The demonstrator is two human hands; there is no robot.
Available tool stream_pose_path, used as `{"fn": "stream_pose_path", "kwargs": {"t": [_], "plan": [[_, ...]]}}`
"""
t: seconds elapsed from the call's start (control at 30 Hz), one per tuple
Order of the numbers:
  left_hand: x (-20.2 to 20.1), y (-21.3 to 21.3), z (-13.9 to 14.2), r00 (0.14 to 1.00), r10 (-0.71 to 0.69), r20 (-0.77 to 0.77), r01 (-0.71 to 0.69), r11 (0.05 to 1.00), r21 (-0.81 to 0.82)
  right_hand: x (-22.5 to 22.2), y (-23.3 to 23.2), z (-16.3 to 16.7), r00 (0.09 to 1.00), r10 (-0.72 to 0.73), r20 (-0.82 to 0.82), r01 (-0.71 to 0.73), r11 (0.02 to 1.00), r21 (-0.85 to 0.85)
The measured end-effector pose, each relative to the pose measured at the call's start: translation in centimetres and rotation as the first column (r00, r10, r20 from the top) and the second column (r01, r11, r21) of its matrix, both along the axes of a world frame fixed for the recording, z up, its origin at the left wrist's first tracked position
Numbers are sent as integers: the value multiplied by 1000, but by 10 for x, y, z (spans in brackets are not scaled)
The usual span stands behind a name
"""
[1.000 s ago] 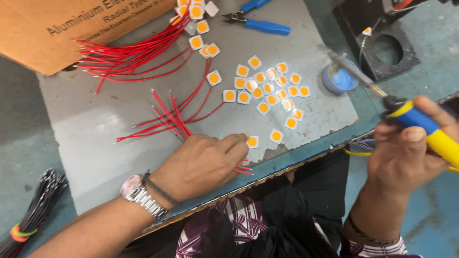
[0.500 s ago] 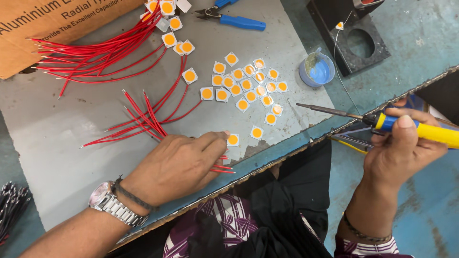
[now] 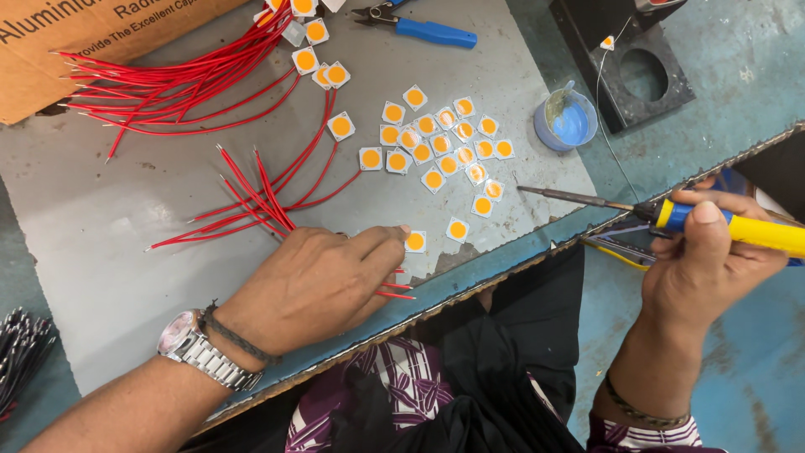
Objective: The person solders red insulated wires onto the contact pads of small square LED chips at a workbench. They hold each chip with one hand, apply the soldering iron tip to the pad, dip wires in flux, and set finished chips aside; later they gather and bundle the soldered chips and wires with pliers.
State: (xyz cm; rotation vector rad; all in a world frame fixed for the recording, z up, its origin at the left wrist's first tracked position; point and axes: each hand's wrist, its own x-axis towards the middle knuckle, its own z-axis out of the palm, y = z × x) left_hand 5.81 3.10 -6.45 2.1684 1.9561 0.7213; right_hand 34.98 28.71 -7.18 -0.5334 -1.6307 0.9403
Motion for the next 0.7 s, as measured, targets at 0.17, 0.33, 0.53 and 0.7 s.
{"fn": "stream_pose_path", "kwargs": {"t": [0.17, 0.33, 0.53, 0.7], "plan": [[1, -1, -2, 1000, -2, -14, 3, 1000, 9, 6, 0, 1, 999, 17, -40, -18, 999, -45], [3, -3, -4, 999, 9, -44, -7, 999, 40, 10, -3, -3, 983, 100, -156, -121, 984, -132], [6, -1, -4, 998, 7, -63, -6, 1000, 27, 11, -10, -8, 982, 118, -145, -140, 979, -151], [7, 0, -7, 998, 11, -67, -9, 1000, 29, 4, -20, -6, 981, 155, -118, -170, 977, -131]]}}
